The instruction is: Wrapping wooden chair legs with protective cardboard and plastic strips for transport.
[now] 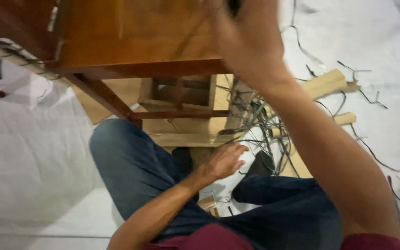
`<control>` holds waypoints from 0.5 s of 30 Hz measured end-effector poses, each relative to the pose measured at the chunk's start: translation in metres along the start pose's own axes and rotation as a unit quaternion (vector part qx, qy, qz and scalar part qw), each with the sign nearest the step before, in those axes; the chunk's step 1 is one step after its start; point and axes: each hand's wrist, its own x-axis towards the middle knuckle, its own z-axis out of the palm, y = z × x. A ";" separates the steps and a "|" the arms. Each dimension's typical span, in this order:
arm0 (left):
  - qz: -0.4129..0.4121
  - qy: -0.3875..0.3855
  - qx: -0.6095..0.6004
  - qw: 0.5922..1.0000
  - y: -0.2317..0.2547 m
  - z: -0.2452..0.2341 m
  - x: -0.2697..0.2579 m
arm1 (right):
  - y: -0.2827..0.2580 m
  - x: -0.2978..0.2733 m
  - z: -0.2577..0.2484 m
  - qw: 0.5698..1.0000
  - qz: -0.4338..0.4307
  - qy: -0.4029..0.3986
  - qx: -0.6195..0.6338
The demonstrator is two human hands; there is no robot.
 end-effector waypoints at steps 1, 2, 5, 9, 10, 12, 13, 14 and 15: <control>-0.003 0.004 0.001 1.000 0.006 -0.007 0.000 | 0.007 -0.004 0.008 1.000 -0.002 -0.002 0.004; 0.012 0.016 -0.009 1.000 0.015 -0.011 -0.002 | 0.014 -0.009 0.016 0.998 -0.038 -0.038 -0.021; 0.051 0.059 -0.023 0.997 0.038 -0.037 -0.003 | 0.027 -0.019 0.027 0.989 -0.057 -0.102 -0.094; 0.054 0.048 -0.003 0.997 0.070 -0.093 0.003 | 0.034 -0.032 0.019 0.966 -0.022 -0.151 -0.208; 0.053 0.051 -0.003 0.997 0.071 -0.110 -0.002 | 0.032 -0.034 0.017 0.966 -0.023 -0.153 -0.207; 0.079 0.124 -0.012 0.989 0.073 -0.145 -0.012 | 0.028 -0.038 0.012 0.961 -0.003 -0.166 -0.223; 0.080 0.125 -0.012 0.989 0.074 -0.163 -0.016 | 0.026 -0.040 0.009 0.961 -0.004 -0.166 -0.223; 0.108 0.182 0.006 0.977 0.076 -0.182 -0.019 | 0.025 -0.042 0.006 0.961 -0.006 -0.164 -0.222; 0.137 0.237 0.023 0.961 0.077 -0.200 -0.023 | 0.023 -0.044 0.003 0.962 -0.008 -0.162 -0.220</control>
